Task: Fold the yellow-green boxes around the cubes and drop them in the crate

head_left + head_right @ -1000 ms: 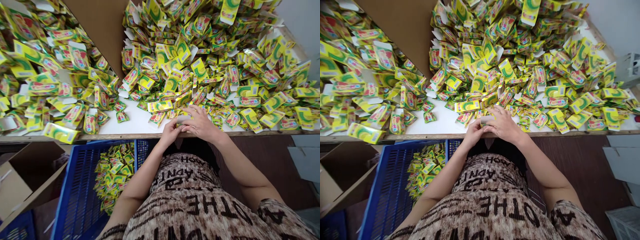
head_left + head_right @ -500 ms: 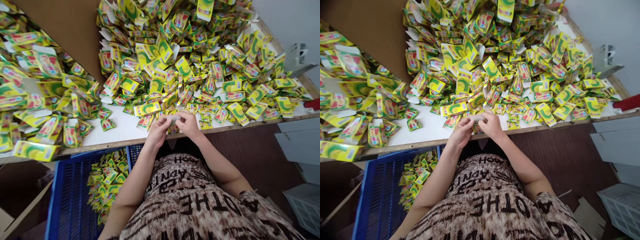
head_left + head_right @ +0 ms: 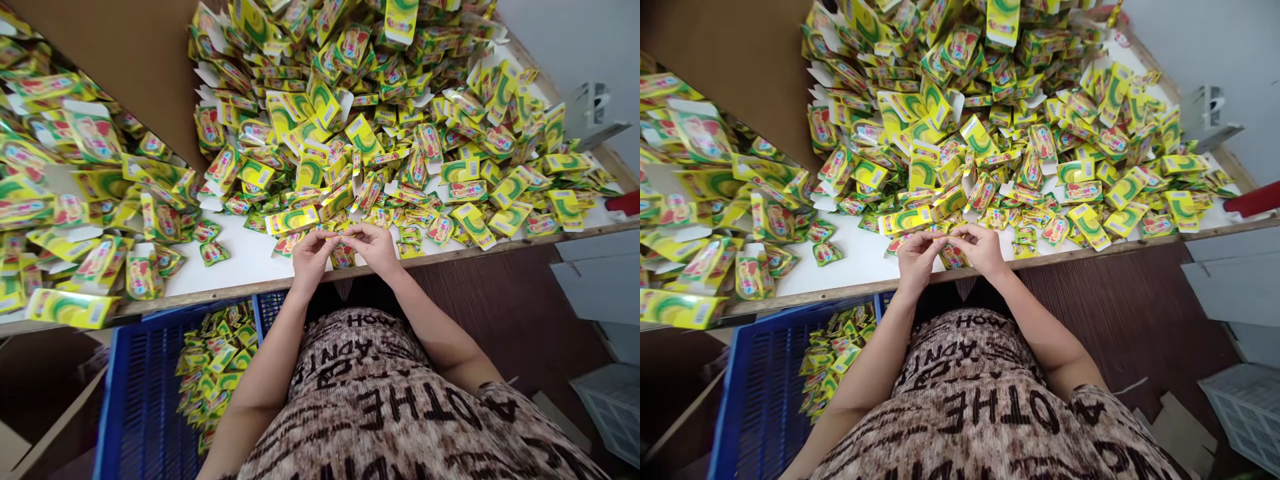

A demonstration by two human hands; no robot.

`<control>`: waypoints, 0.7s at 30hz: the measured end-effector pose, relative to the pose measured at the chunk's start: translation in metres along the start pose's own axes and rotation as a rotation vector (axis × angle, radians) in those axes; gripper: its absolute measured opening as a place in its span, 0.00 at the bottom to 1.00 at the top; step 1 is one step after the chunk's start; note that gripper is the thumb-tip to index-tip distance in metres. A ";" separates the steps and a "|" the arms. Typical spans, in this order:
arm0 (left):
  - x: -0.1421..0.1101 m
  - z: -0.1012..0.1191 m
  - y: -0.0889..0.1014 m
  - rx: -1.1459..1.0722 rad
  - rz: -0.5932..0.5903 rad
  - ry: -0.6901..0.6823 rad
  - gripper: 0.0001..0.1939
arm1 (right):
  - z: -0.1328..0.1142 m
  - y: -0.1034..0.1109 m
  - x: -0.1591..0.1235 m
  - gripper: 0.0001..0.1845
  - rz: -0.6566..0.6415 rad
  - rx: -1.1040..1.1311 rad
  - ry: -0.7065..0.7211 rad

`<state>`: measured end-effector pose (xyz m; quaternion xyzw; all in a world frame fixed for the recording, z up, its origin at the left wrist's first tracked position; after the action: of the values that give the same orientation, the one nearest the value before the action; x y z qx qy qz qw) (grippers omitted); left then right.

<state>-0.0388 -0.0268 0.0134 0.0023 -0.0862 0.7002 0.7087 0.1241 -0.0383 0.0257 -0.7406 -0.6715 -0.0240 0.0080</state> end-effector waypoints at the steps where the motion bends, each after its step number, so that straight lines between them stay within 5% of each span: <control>1: 0.001 0.002 0.000 0.029 -0.016 -0.028 0.10 | -0.001 0.000 0.000 0.15 -0.005 0.000 0.014; 9: -0.002 0.035 -0.011 0.371 -0.218 -0.378 0.09 | -0.030 0.003 -0.025 0.07 0.026 -0.274 0.422; 13: -0.008 0.034 -0.016 0.467 -0.279 -0.361 0.09 | -0.022 0.015 -0.032 0.11 -0.053 -0.374 0.398; 15: -0.009 0.030 -0.019 0.480 -0.310 -0.338 0.11 | -0.016 0.047 -0.024 0.11 -0.006 -0.406 0.330; 18: -0.009 0.022 -0.025 0.435 -0.374 -0.301 0.13 | -0.002 0.126 -0.009 0.11 0.222 -0.554 0.144; 21: -0.008 0.014 -0.033 0.367 -0.432 -0.236 0.15 | 0.020 0.167 0.000 0.13 0.172 -0.876 -0.072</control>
<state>-0.0077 -0.0369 0.0305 0.2301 -0.0375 0.5319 0.8141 0.2911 -0.0542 0.0087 -0.7276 -0.5340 -0.2793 -0.3279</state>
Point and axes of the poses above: each hand's wrist, its own x-axis towards the middle knuckle, its own y-axis out of the back of the hand, z = x × y, the point moved 10 cm from there along x, towards the middle knuckle
